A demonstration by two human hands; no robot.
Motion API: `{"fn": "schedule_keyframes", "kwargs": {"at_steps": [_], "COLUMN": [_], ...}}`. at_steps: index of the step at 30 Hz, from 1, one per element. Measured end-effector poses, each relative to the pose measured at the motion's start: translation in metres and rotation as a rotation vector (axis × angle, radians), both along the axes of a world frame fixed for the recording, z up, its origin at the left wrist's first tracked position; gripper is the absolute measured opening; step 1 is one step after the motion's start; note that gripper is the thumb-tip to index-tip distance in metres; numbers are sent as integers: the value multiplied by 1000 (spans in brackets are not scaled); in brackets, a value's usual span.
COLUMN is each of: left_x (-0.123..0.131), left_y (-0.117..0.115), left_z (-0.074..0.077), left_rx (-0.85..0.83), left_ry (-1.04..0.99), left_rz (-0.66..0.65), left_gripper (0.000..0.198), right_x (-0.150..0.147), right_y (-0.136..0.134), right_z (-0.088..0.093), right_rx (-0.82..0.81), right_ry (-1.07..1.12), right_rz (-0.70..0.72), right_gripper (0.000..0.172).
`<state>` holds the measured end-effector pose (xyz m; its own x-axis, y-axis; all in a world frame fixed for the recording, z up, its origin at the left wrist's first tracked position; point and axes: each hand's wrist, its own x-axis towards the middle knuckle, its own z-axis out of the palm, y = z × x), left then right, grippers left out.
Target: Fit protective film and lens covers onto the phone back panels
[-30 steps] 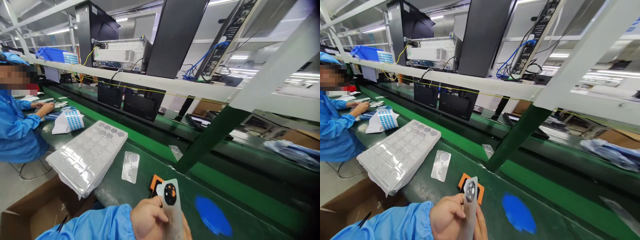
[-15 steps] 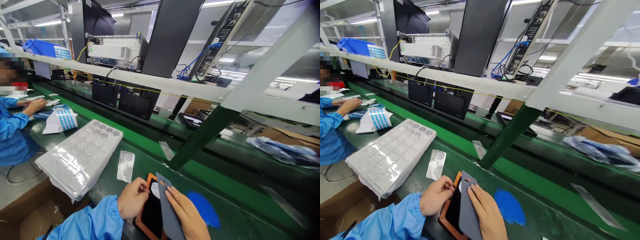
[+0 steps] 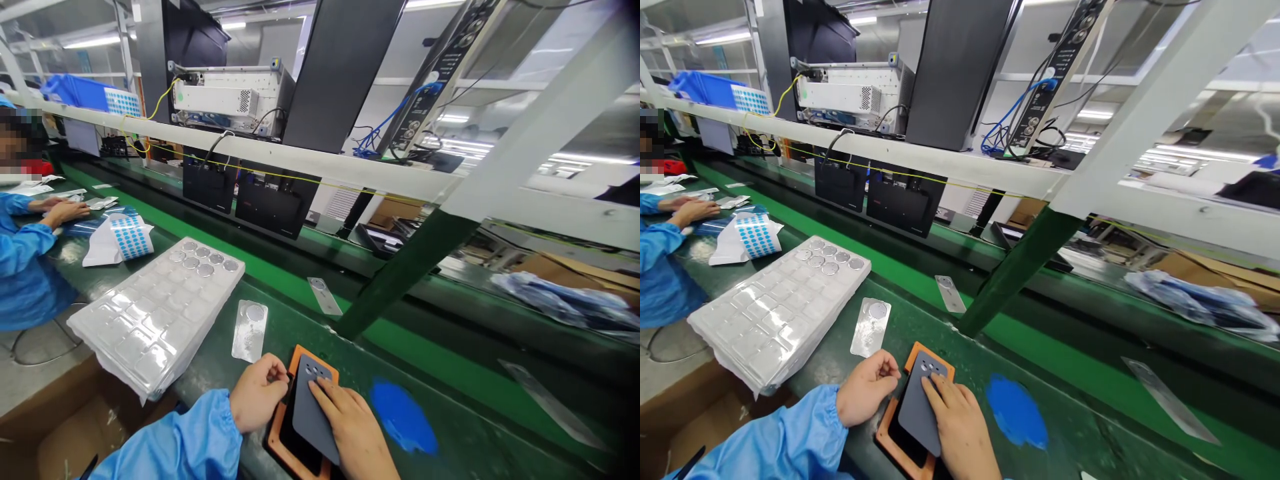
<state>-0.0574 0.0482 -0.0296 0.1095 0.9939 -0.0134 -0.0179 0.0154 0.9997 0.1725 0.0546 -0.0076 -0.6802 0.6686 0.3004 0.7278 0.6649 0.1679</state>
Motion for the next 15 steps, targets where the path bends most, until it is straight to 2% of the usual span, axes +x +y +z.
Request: {"fn": "schedule_keyframes", "kwargs": {"at_steps": [9,15], "left_x": [0,-3], "left_y": [1,-1], "left_z": [0,14], "left_rx": [11,30], "left_ry": [-6,155], "left_rz": [17,26], "left_gripper": [16,18], "right_x": [-7,-3], "right_y": [-2,1], "right_z": [7,11], "right_rx": [-99,-189], "right_ry": [27,12], "right_rz": [-24,-1], "right_gripper": [55,53]}}
